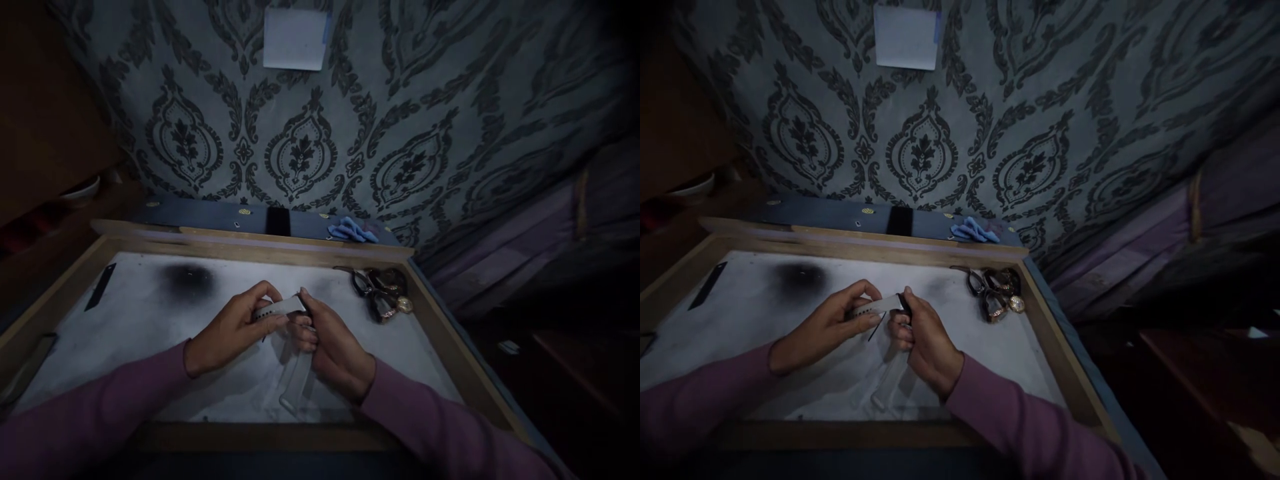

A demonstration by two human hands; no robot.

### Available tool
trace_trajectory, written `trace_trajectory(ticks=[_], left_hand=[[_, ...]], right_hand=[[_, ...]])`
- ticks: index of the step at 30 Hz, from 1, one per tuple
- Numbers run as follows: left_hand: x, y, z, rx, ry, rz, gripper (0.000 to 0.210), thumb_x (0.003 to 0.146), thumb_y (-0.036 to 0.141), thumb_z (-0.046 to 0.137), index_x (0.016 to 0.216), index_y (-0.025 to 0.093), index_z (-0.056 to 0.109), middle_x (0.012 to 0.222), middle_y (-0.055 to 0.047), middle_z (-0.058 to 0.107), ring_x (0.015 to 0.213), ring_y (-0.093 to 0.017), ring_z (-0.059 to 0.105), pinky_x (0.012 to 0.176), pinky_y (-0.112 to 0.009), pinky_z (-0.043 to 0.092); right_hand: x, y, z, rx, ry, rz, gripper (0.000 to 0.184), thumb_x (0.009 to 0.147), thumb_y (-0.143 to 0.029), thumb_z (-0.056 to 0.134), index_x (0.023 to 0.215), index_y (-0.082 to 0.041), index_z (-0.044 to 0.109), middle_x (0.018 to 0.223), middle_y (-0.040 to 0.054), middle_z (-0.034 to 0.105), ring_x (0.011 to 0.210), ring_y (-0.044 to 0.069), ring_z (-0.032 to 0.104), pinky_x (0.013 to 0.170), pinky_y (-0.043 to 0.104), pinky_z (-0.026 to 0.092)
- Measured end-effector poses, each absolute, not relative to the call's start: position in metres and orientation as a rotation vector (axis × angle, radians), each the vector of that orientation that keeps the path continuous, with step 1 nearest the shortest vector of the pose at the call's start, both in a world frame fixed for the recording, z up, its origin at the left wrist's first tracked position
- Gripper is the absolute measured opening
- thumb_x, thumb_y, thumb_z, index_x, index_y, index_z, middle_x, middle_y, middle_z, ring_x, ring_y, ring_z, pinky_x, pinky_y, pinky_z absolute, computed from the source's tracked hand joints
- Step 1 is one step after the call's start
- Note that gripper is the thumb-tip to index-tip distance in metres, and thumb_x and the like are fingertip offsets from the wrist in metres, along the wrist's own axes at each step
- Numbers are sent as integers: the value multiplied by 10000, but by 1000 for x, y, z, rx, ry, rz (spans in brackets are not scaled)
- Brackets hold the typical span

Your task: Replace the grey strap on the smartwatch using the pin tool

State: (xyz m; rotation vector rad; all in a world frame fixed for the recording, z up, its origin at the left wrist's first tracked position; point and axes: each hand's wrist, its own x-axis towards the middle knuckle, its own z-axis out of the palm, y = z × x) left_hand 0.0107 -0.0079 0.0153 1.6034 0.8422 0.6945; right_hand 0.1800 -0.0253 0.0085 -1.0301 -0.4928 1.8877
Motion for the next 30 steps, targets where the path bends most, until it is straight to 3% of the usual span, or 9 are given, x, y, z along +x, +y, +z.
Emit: trace_trajectory(ticks=[6,9,11,15,19,21,25,30], left_hand=[[7,-3,20,1539,807,713,284,925,411,571,1099,205,482,689,58,486,574,-102,431,544,-213,350],[6,-5,21,1897,918,861,252,930,326,563,1149,209,525,991,-53,601,895,-193,558,767,-314,454],[8,-10,21,2237,995,957,196,931,278,553,1108,199,580,1119,-103,599,1051,-258,528,896,-403,424],[16,-24,19,2515,836,779,164,980,300,486,953,192,606,923,-88,651,877,-245,580,784,-386,450],[23,-30,9,2265,880,649,190,922,376,610,943,211,517,883,-43,643,762,-209,588,635,-311,426],[24,-28,6,2100,924,632,207,916,348,612,891,221,451,801,2,607,674,-171,559,597,-284,393],[22,-20,4,1778,883,610,102,963,292,485,955,224,409,828,11,599,700,-145,587,652,-277,442],[19,-9,6,1463,806,606,240,924,375,517,1062,194,443,797,8,587,615,-119,570,569,-246,441]], right_hand=[[184,-22,7,-962,-438,1964,445,790,-460,743,665,-196,407,503,-119,310,398,26,116,347,152,127],[186,-19,6,-899,-271,2019,418,917,-405,602,620,-187,404,511,-93,329,398,36,148,342,146,173],[188,-17,5,-846,-155,2015,397,970,-352,512,623,-178,430,529,-74,357,404,44,201,352,137,224],[189,-17,-1,-771,-105,1986,342,971,-312,497,660,-170,492,572,-43,421,452,70,337,406,143,343],[186,-16,-9,-780,-264,1933,257,910,-320,603,700,-182,554,644,-12,520,558,117,492,540,224,489],[185,-16,-12,-787,-257,1869,188,886,-268,632,723,-189,582,673,-3,565,602,133,545,574,244,513],[186,-15,-11,-790,-189,1826,127,885,-211,628,763,-180,622,717,12,630,662,138,611,615,244,538],[190,-15,-3,-813,-226,1792,115,848,-229,701,768,-175,639,780,29,692,749,138,654,717,255,541]])
